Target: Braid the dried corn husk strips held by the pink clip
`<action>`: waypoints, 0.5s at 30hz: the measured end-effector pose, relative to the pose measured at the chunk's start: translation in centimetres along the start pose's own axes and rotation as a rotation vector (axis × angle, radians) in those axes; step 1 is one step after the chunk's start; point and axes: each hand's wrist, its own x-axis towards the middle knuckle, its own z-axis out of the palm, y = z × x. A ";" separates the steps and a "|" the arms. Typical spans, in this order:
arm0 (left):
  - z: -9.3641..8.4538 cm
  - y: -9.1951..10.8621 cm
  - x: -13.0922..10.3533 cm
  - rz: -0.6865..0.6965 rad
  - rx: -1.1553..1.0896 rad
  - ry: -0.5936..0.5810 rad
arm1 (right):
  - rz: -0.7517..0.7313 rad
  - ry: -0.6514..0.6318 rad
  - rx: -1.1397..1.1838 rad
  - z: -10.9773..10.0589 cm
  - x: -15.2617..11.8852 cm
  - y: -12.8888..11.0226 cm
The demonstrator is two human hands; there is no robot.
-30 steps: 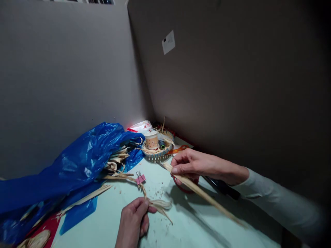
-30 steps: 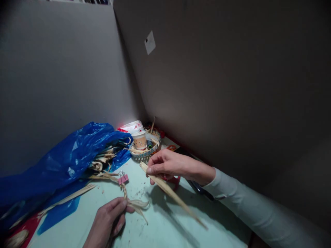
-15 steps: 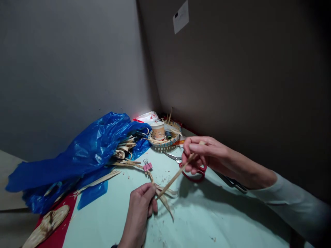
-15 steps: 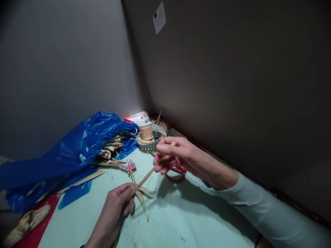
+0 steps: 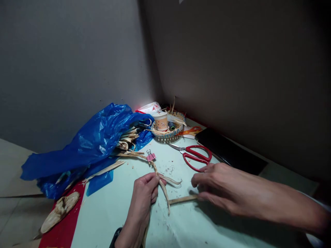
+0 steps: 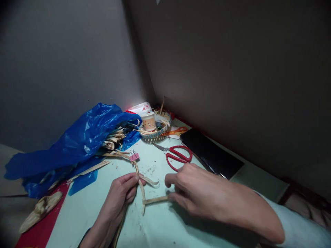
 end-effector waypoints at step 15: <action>0.2 0.3 -0.2 -0.012 -0.083 -0.008 | -0.135 0.012 0.059 3.3 3.3 -1.9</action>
